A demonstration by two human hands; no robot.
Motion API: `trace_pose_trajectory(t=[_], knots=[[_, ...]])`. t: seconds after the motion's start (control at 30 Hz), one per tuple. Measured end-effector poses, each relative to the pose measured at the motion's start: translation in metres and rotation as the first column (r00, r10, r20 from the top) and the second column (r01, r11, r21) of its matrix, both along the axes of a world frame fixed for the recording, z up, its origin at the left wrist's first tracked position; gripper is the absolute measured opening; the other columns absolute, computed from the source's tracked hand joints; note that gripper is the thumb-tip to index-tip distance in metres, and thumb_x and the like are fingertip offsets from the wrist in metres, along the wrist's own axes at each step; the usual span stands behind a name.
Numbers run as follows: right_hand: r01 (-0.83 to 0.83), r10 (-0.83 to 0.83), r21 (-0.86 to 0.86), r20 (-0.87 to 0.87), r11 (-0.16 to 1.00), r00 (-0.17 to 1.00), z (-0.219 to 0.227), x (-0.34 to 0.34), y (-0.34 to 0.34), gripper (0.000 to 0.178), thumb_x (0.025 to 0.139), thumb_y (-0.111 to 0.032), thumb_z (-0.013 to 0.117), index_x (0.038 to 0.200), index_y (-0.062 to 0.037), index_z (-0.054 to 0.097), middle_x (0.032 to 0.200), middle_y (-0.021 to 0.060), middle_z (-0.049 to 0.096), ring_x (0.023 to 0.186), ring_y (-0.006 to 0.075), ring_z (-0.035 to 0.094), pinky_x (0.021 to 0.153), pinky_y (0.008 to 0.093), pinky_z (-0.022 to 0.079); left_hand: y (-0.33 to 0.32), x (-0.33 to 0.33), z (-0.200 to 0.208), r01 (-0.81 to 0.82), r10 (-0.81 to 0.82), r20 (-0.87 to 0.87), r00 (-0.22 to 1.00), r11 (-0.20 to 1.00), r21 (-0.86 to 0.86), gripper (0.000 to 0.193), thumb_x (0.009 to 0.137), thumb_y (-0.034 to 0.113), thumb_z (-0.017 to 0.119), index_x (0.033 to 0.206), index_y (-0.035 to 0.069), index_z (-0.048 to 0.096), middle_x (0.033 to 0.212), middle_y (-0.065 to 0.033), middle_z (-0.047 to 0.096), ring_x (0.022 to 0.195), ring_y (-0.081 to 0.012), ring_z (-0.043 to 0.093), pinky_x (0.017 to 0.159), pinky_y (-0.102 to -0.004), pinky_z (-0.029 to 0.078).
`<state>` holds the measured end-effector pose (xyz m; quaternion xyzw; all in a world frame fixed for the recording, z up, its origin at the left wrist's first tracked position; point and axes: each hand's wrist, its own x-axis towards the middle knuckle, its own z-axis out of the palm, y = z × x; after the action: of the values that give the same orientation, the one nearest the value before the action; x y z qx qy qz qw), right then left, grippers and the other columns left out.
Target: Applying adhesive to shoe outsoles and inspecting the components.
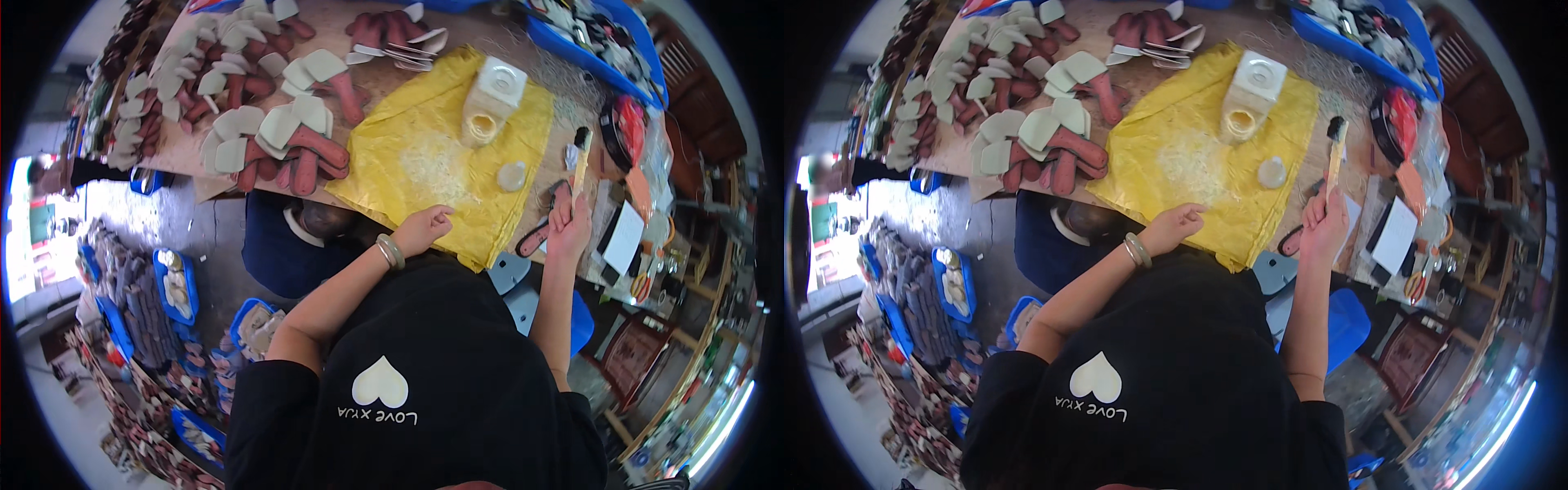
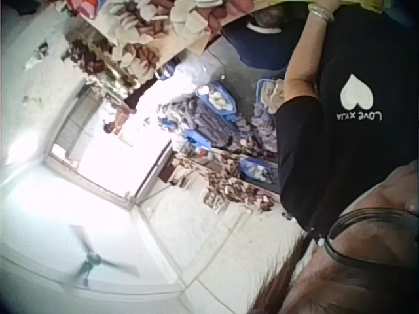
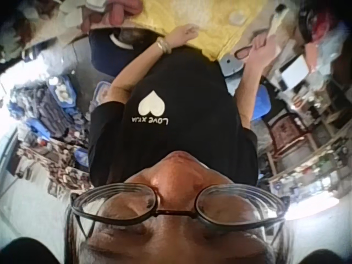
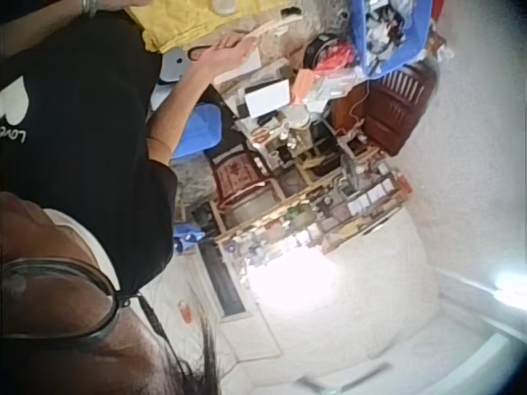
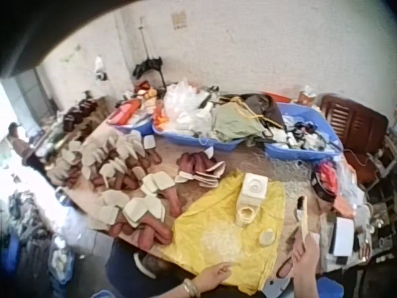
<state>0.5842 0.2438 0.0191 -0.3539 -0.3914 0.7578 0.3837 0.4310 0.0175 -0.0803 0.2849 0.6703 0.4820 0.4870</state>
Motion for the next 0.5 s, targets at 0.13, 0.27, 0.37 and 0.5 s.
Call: trace_pose_trajectory(t=[0.13, 0.27, 0.37, 0.5], knots=[[-0.088, 0.088, -0.032, 0.005, 0.996, 0.996, -0.01, -0.018, 0.0, 0.041, 0.099, -0.03, 0.045, 0.127, -0.0003, 0.05, 0.057, -0.0055, 0.028, 0.046, 0.0036, 0.025, 0.042, 0.019, 0.023, -0.016, -0.003, 0.016, -0.086, 0.084, -0.052, 0.995, 0.996, -0.025, 0.032, 0.091, 0.017, 0.06, 0.119, 0.002, 0.055, 0.08, 0.0018, 0.052, 0.071, -0.0068, 0.049, 0.067, -0.0227, 0.044], [-0.103, 0.1, -0.122, -0.032, 0.987, 0.994, -0.012, -0.038, -0.006, 0.042, 0.099, -0.03, 0.046, 0.128, -0.0004, 0.049, 0.057, -0.006, 0.028, 0.046, 0.0037, 0.026, 0.042, 0.0189, 0.023, -0.031, -0.011, 0.035, -0.153, 0.143, -0.143, 0.979, 0.986, -0.062, 0.03, 0.091, 0.017, 0.06, 0.116, 0.002, 0.057, 0.075, 0.0021, 0.051, 0.068, -0.0064, 0.048, 0.064, -0.0224, 0.043], [-0.149, 0.156, -0.065, 0.123, 0.987, 0.98, -0.013, -0.053, -0.009, 0.038, 0.098, -0.028, 0.048, 0.124, -0.0007, 0.054, 0.057, -0.0064, 0.032, 0.046, 0.0026, 0.028, 0.043, 0.0183, 0.024, -0.042, -0.018, 0.041, -0.163, 0.154, -0.131, 0.979, 0.984, -0.065, 0.029, 0.09, 0.016, 0.061, 0.115, 0.003, 0.058, 0.073, 0.0018, 0.051, 0.066, -0.0065, 0.048, 0.063, -0.0225, 0.043], [-0.56, 0.075, 0.392, 0.769, 0.73, 0.635, -0.012, -0.069, 0.024, 0.036, 0.088, -0.027, 0.062, 0.115, -0.0032, 0.063, 0.072, 0.0029, 0.064, 0.064, 0.0168, 0.06, 0.059, 0.0315, 0.047, -0.052, -0.01, 0.035, -0.212, 0.209, -0.067, 0.976, 0.976, -0.056, 0.028, 0.09, 0.015, 0.061, 0.115, 0.003, 0.058, 0.074, 0.0014, 0.052, 0.066, -0.0067, 0.048, 0.063, -0.0223, 0.043]])
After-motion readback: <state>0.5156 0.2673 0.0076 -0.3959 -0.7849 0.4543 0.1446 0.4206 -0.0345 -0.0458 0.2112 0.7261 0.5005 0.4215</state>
